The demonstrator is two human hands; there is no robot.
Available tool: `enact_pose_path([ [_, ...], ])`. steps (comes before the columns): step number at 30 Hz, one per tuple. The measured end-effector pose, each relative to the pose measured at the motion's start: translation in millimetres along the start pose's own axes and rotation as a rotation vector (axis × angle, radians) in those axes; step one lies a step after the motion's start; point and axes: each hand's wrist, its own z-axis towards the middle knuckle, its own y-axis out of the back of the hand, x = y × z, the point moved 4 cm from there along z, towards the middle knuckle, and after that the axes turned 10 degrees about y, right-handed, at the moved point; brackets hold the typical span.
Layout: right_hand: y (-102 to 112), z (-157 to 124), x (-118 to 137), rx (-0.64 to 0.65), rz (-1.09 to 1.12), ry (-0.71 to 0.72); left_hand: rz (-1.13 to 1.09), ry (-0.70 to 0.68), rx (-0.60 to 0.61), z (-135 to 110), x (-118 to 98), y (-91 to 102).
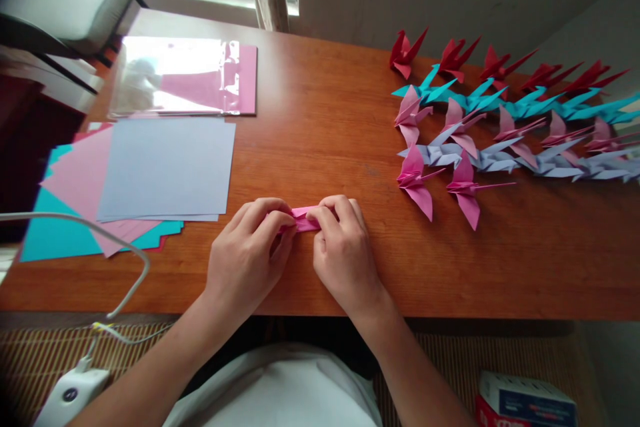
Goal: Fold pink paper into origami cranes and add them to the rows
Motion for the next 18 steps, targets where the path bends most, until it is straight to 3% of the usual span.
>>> enact_pose_path([
  [18, 2.1, 1.5, 3.2, -0.004, -0.013, -0.015, -0.04, 0.001, 0.069, -2.6, 4.0, 1.4],
])
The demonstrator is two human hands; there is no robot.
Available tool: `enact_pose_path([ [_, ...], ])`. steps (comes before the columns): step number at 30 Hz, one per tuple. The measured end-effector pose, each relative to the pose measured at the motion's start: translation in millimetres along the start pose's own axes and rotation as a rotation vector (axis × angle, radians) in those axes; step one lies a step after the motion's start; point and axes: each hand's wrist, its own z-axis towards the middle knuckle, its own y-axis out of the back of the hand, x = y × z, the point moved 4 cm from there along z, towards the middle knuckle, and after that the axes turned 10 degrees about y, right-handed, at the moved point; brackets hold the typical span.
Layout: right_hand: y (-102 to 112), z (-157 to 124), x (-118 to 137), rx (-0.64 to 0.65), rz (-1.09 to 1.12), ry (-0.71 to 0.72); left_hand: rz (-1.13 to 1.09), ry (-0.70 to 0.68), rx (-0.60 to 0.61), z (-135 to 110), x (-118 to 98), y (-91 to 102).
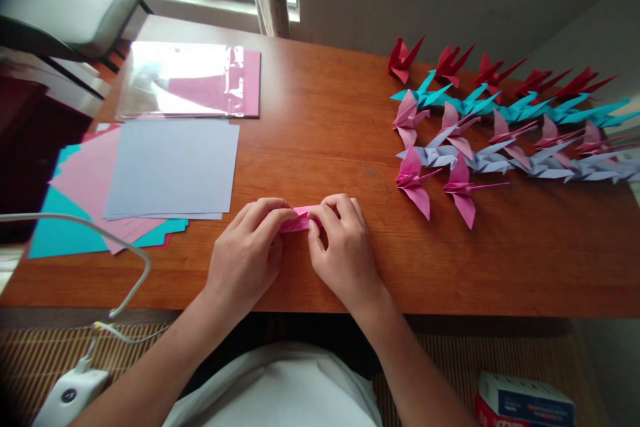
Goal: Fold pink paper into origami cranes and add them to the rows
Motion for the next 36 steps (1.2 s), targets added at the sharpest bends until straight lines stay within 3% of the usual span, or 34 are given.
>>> enact_pose_path([
  [6, 0, 1, -2, 0.001, 0.024, 0.005, -0.132, 0.012, -0.027, -2, 6, 3.0],
  [10, 3, 2, -4, 0.003, 0.088, 0.027, -0.331, 0.0, -0.131, -8, 10, 15.2],
  [17, 18, 8, -2, -0.102, 0.11, 0.054, -0.314, -0.002, -0.192, -23, 12, 28.5],
  [24, 4, 13, 6, 0.148, 0.05, 0.194, -0.27, 0.018, -0.123, -29, 15, 24.2],
  [27, -1, 10, 5, 0.174, 0.066, 0.188, -0.289, 0.05, -0.13, -30, 17, 24.6],
  [33, 5, 7, 2, -0.005, 0.2, 0.093, -0.447, 0.176, -0.161, -28, 22, 27.5],
  [36, 7, 4, 4, -0.153, 0.287, -0.016, -0.65, 0.289, -0.08, -24, 21, 21.3],
])
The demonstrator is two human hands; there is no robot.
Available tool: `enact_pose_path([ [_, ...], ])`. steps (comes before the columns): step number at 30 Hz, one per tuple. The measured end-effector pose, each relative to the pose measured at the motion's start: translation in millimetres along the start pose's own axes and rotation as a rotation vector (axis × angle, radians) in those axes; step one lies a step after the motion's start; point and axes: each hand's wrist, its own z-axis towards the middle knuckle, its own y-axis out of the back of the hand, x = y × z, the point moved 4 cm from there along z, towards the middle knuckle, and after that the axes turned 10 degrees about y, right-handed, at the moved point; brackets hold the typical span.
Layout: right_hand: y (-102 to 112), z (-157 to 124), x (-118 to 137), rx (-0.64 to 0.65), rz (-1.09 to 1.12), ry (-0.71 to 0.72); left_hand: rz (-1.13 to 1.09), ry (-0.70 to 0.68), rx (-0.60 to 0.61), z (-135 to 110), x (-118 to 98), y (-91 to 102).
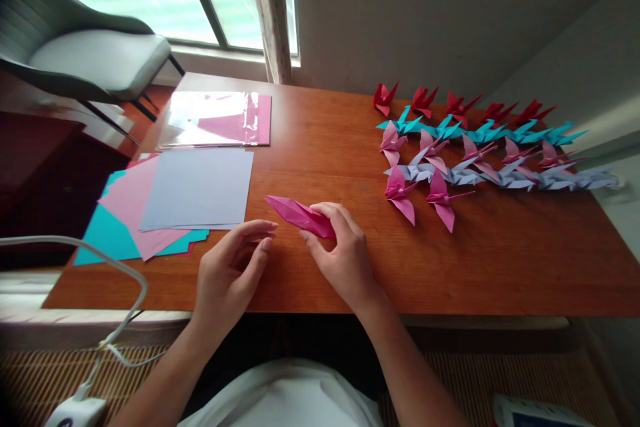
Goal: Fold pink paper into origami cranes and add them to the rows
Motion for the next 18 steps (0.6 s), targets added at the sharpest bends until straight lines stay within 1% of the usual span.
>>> enact_pose_path([
  [2, -2, -2, 3, -0.079, 0.018, -0.03, -0.12, 0.075, 0.112, 3, -1, -10.0],
  [3, -3, -3, 6, -0.101, 0.015, -0.028, -0.159, 0.096, 0.171, 4, -2, -15.7],
  [4, -5, -3, 8, -0.115, 0.007, -0.014, -0.187, 0.104, 0.204, 6, -4, -20.3],
  [5, -6, -4, 11, -0.122, 0.0, 0.007, -0.199, 0.106, 0.21, 9, -5, -23.5],
  [7, -7, -4, 15, -0.11, -0.005, 0.052, -0.197, 0.092, 0.172, 14, -8, -26.0],
  [9, -7, -6, 17, -0.084, 0.03, 0.058, -0.186, 0.075, 0.137, 20, -10, -25.5],
  [11, -6, -7, 13, -0.092, 0.108, 0.003, -0.196, 0.069, 0.161, 27, -10, -25.4],
  [15, -6, -8, -3, -0.157, 0.291, -0.162, -0.25, 0.073, 0.269, 37, -9, -29.1],
  [18, -11, -3, -13, -0.161, 0.381, -0.223, -0.246, 0.061, 0.288, 41, -8, -32.3],
])
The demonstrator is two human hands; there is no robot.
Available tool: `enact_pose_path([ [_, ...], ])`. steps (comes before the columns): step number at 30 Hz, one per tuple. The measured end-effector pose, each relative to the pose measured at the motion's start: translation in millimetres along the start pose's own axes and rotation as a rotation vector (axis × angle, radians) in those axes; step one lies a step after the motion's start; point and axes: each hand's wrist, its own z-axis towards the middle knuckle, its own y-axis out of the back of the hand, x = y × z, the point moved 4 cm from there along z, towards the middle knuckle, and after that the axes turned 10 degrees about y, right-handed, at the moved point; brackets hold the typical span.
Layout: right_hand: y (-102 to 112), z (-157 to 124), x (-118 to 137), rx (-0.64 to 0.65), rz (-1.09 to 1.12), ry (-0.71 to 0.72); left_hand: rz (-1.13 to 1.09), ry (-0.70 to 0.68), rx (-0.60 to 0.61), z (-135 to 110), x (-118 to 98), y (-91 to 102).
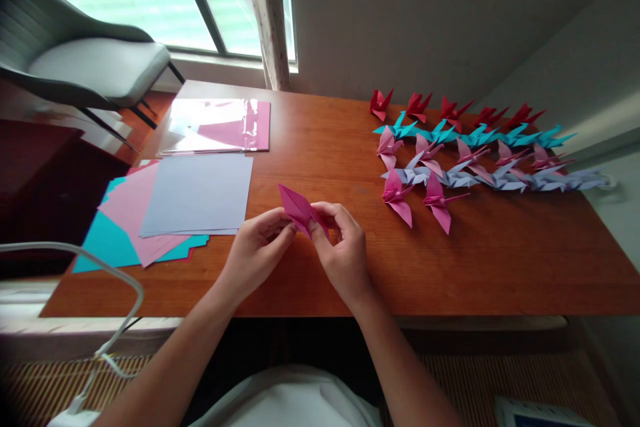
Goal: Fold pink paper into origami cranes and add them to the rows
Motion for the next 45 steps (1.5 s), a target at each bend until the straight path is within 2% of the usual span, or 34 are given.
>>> enact_pose_path([
  [9, -2, 2, -4, -0.037, -0.041, 0.007, 0.057, -0.006, -0.002, -2, -3, -1.6],
  [14, -2, 0, 3, 0.047, 0.001, 0.038, -0.018, 0.011, -0.02, -2, 5, 0.8],
  [17, -1, 2, 5, 0.103, 0.044, -0.01, -0.017, 0.01, 0.008, -3, 8, 1.3],
  [20, 0, 3, 2, 0.083, 0.038, -0.058, 0.001, 0.014, 0.029, -4, 6, 0.7],
  [25, 0, 3, -3, 0.066, 0.005, -0.024, -0.011, 0.035, 0.023, -5, 0, 0.0],
  [29, 0, 1, -3, 0.062, -0.027, -0.019, 0.081, 0.005, -0.021, -6, -4, 0.5],
  [32, -1, 2, 3, 0.048, -0.095, 0.036, 0.155, -0.02, -0.09, -6, -5, 2.1],
  [36, -2, 3, 14, 0.004, -0.237, 0.191, 0.163, -0.015, -0.163, -6, -5, 3.6],
  [40, -1, 3, 17, -0.035, -0.352, 0.264, 0.16, -0.039, -0.173, -6, -4, 2.6],
  [45, 1, 2, 17, -0.054, -0.357, 0.284, 0.204, -0.084, -0.161, -8, -3, 1.5],
])
